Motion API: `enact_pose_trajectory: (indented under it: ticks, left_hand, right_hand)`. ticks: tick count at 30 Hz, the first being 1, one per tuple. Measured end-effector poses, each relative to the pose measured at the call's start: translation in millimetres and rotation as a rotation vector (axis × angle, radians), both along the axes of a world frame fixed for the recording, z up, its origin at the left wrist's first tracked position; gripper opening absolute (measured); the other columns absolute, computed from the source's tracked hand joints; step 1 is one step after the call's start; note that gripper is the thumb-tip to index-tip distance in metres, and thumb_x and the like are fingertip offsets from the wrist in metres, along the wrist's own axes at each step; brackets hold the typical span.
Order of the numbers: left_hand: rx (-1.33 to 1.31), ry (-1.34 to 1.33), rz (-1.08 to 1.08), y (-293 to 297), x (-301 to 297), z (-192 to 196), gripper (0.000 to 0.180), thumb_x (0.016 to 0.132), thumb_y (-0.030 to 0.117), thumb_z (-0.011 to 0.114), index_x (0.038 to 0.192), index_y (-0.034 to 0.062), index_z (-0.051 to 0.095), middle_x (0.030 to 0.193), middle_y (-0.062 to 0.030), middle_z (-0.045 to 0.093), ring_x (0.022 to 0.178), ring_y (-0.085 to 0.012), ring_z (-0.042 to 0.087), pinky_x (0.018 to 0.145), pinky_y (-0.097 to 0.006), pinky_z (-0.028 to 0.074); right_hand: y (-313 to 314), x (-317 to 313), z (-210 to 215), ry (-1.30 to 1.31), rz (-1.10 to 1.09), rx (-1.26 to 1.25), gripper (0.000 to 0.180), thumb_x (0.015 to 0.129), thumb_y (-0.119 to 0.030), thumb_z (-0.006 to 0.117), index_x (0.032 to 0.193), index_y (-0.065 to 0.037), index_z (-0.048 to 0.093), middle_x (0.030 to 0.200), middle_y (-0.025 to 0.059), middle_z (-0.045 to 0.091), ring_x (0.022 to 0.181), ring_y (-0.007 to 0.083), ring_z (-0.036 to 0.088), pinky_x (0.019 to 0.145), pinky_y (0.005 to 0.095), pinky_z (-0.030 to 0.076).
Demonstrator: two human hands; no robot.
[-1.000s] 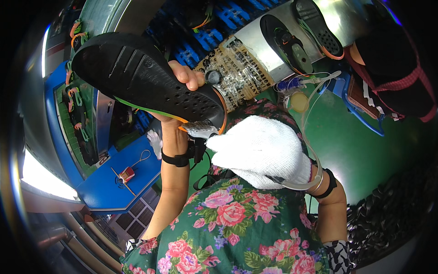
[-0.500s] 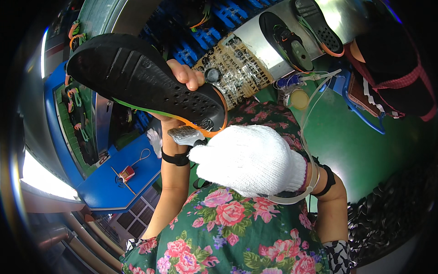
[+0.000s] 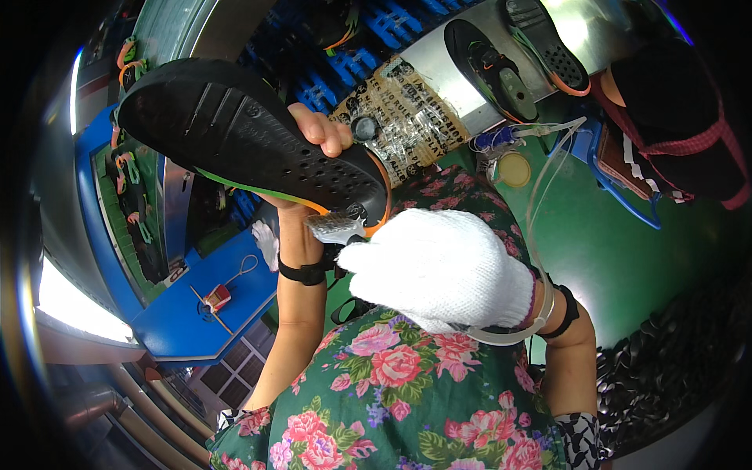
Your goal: Applying adhesive to shoe soles using a brush on an assembly line.
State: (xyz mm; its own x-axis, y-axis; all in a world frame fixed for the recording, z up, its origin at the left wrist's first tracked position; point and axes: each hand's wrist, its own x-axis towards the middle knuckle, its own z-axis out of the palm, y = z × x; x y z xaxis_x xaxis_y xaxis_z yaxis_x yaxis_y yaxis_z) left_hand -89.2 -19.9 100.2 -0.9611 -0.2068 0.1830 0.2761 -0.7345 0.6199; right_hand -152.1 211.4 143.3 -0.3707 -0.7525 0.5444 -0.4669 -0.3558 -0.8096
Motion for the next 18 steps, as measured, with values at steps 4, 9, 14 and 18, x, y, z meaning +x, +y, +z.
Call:
enact_pose_trajectory:
  ticks: [4, 9, 14, 18]
  left_hand:
    - [0.065, 0.045, 0.005, 5, -5, 4, 0.086, 0.089, 0.075, 0.062, 0.111, -0.0081, 0.060, 0.103, -0.0195, 0.067, 0.094, -0.0346, 0.069, 0.080, -0.046, 0.059]
    - [-0.009, 0.051, -0.012, 4, -3, -1, 0.086, 0.089, 0.074, 0.063, 0.112, -0.0086, 0.060, 0.103, -0.0199, 0.067, 0.094, -0.0348, 0.069, 0.083, -0.046, 0.057]
    - [-0.010, 0.046, 0.007, 7, -2, -1, 0.084, 0.087, 0.073, 0.066, 0.111, -0.0077, 0.061, 0.102, -0.0194, 0.067, 0.095, -0.0345, 0.069, 0.084, -0.045, 0.056]
    - [-0.020, 0.063, -0.033, 5, -4, 6, 0.083, 0.086, 0.072, 0.068, 0.109, -0.0068, 0.061, 0.098, -0.0194, 0.068, 0.094, -0.0336, 0.069, 0.085, -0.044, 0.055]
  right_hand:
    - [-1, -6, 15, 0.061, 0.006, 0.017, 0.032, 0.079, -0.010, 0.081, 0.111, -0.012, 0.078, 0.107, 0.0079, 0.077, 0.082, 0.0254, 0.072, 0.068, 0.0351, 0.059]
    - [3, -2, 4, -0.004, -0.009, 0.000, 0.032, 0.078, -0.007, 0.080, 0.110, -0.012, 0.078, 0.110, 0.0062, 0.077, 0.085, 0.0254, 0.072, 0.071, 0.0344, 0.060]
    - [2, -7, 12, -0.003, -0.027, -0.005, 0.026, 0.077, -0.002, 0.079, 0.101, -0.011, 0.079, 0.101, 0.0070, 0.078, 0.082, 0.0244, 0.073, 0.072, 0.0352, 0.059]
    - [7, -10, 10, -0.043, -0.055, 0.028, 0.025, 0.076, -0.001, 0.081, 0.099, -0.011, 0.079, 0.098, 0.0080, 0.078, 0.082, 0.0243, 0.073, 0.072, 0.0355, 0.059]
